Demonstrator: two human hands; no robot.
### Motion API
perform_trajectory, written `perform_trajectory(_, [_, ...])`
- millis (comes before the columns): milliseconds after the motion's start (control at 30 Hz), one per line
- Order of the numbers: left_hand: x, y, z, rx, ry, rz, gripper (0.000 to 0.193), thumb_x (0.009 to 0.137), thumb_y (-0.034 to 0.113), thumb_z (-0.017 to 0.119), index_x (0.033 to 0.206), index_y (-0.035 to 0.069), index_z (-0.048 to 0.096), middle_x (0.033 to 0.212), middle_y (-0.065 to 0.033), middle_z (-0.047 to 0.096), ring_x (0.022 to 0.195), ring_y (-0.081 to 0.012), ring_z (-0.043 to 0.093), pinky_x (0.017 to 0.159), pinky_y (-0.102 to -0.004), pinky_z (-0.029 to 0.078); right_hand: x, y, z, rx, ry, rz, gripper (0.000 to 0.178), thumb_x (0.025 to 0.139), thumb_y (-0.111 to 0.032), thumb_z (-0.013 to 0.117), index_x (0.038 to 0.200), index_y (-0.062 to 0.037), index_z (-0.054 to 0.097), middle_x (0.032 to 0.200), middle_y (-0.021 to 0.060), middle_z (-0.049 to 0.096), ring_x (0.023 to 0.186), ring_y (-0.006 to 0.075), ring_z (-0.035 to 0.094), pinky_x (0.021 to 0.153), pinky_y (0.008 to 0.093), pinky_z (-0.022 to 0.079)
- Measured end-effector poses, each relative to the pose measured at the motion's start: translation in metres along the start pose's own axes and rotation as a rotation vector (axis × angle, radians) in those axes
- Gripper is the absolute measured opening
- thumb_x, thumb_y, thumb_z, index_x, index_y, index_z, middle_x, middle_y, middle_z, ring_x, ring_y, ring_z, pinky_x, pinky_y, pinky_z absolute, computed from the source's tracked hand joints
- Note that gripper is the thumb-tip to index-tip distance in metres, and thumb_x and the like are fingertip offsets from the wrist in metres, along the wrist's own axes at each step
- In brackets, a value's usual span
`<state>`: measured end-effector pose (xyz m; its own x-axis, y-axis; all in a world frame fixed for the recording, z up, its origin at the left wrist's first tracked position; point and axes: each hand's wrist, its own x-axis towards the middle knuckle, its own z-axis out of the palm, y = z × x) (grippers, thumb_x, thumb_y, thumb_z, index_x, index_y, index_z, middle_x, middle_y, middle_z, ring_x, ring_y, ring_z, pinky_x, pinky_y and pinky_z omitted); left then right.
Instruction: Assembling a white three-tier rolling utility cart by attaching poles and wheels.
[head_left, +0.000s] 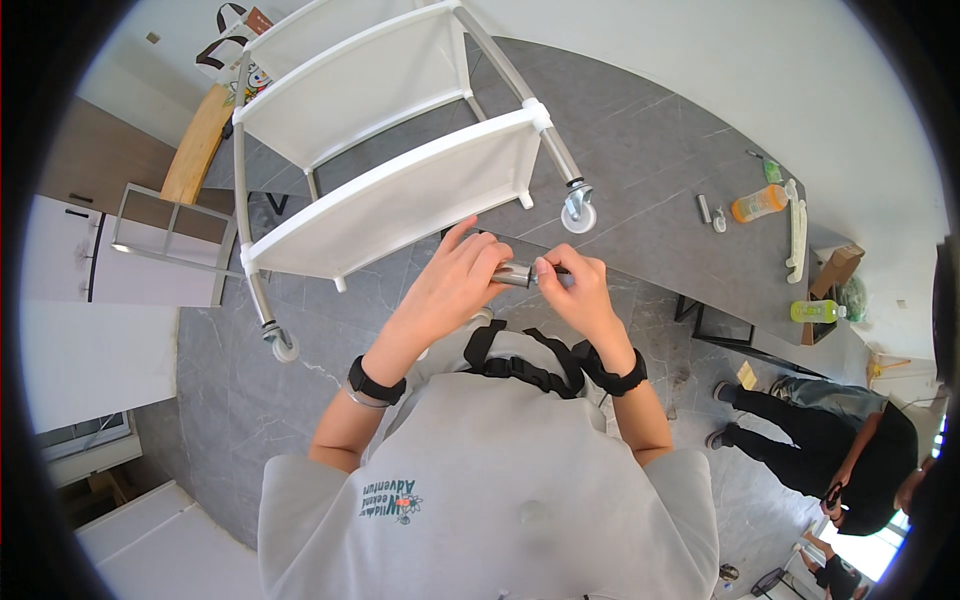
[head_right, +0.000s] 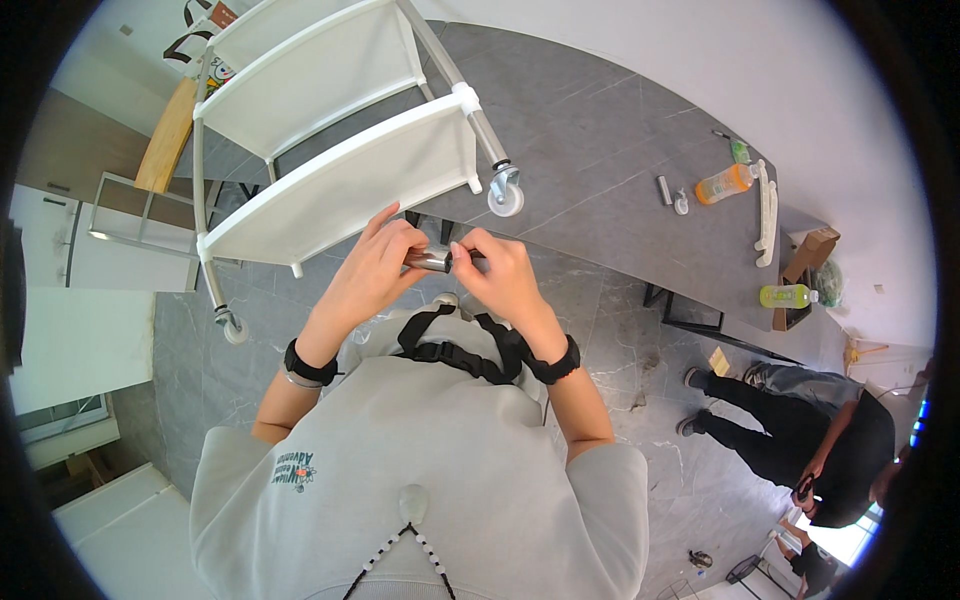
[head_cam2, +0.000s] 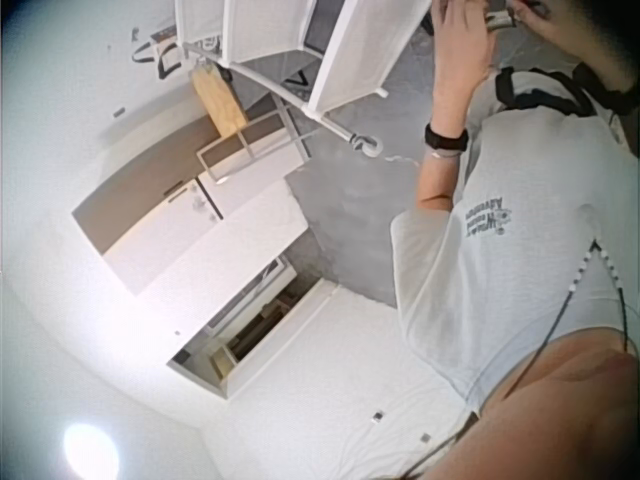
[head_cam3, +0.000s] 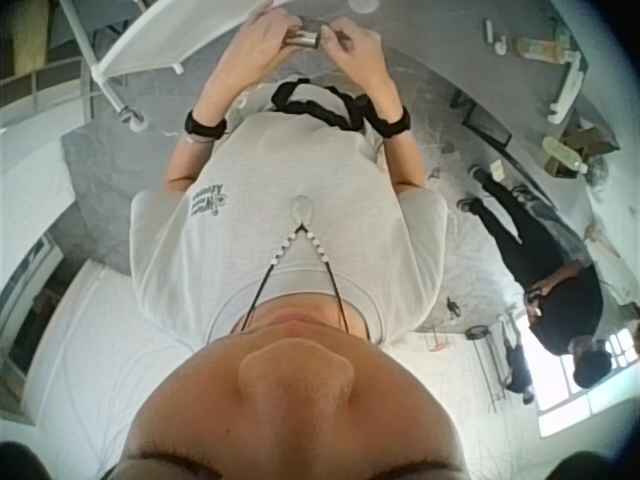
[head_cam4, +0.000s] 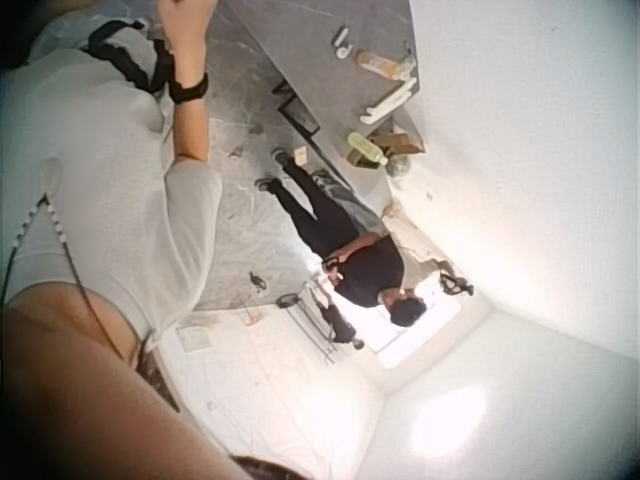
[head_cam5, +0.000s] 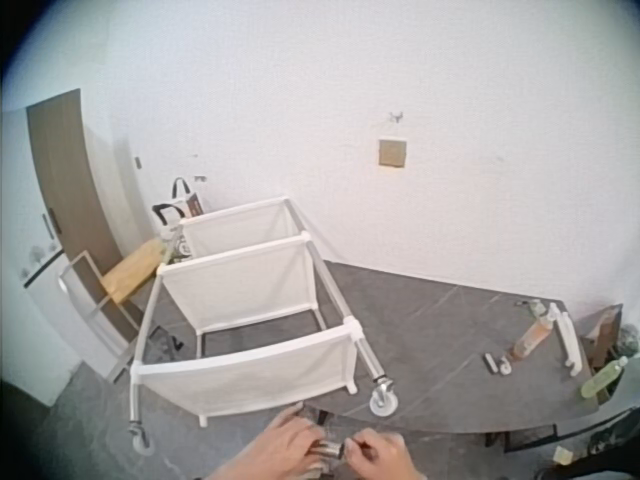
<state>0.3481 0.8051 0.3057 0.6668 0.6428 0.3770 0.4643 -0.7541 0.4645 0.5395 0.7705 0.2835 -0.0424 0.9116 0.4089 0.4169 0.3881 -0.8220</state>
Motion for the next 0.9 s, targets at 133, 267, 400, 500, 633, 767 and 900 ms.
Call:
perform_trajectory(133, [-0.001,-0.001,-0.003,0.007,-0.081,-0.029,0.032,0.073,0.012,0.071,0.099,0.006,0.053,0.087,-0.0045,0.055,0.089,-0.0232,0.056,0.106,-0.0465,0.032,0.0,0.003,-0.002,0.015,0.004,0.101,0.014,0.082,-0.008,0.063,0.074,-0.0003,0.054,0.059,0.012,0.057,0.05,0.0211,0.057,0.048,0.0291,0.045])
perform_trajectory(267, [0.007,0.011,-0.013,0.107,0.031,0.013,0.036,0.074,0.014,0.071,0.105,0.007,0.055,0.091,-0.0048,0.057,0.092,-0.0236,0.057,0.106,-0.0462,0.032,0.0,0.004,-0.001,-0.001,0.007,0.077,0.015,0.082,-0.009,0.063,0.075,-0.0002,0.054,0.059,0.0119,0.057,0.05,0.0202,0.058,0.049,0.0286,0.045])
perform_trajectory(400, [0.004,0.011,-0.008,0.084,-0.05,0.023,0.046,0.073,0.016,0.072,0.114,0.006,0.053,0.106,-0.0073,0.055,0.102,-0.0242,0.053,0.103,-0.0456,0.035,-0.001,0.005,0.002,0.023,0.011,0.055,0.015,0.083,-0.008,0.062,0.075,0.0002,0.053,0.059,0.0119,0.056,0.049,0.0206,0.057,0.049,0.0288,0.045])
perform_trajectory(500, [0.003,0.006,-0.004,0.037,-0.102,-0.008,0.059,0.069,0.016,0.075,0.121,0.004,0.049,0.117,-0.0097,0.049,0.109,-0.0278,0.049,0.1,-0.0444,0.039,-0.002,0.004,0.002,0.025,0.01,0.08,0.015,0.083,-0.008,0.061,0.075,0.0005,0.053,0.059,0.012,0.056,0.049,0.0207,0.056,0.049,0.029,0.045])
perform_trajectory(633, [0.005,0.007,-0.006,0.012,-0.078,0.017,0.06,0.074,0.013,0.071,0.127,0.003,0.045,0.109,-0.0102,0.055,0.102,-0.0294,0.053,0.097,-0.0425,0.04,0.0,0.006,0.003,0.058,0.002,0.089,0.015,0.084,-0.008,0.061,0.075,0.0008,0.052,0.059,0.0122,0.055,0.049,0.0199,0.056,0.049,0.0291,0.045])
perform_trajectory(767, [0.007,0.01,-0.007,-0.035,-0.014,0.012,0.056,0.078,0.011,0.067,0.128,0.001,0.044,0.11,-0.0122,0.054,0.101,-0.0304,0.054,0.095,-0.0412,0.042,0.0,0.009,0.002,0.079,0.008,0.136,0.016,0.085,-0.008,0.06,0.075,0.0012,0.052,0.059,0.0126,0.056,0.049,0.0192,0.056,0.049,0.0289,0.045])
perform_trajectory(900, [0.005,0.007,-0.007,-0.033,-0.187,-0.025,0.057,0.077,0.011,0.068,0.128,0.0,0.044,0.114,-0.0138,0.052,0.104,-0.0323,0.052,0.093,-0.0402,0.042,-0.001,0.011,0.003,0.097,0.009,0.145,0.016,0.085,-0.009,0.06,0.076,0.0017,0.052,0.059,0.0127,0.056,0.049,0.0162,0.054,0.05,0.0287,0.045])
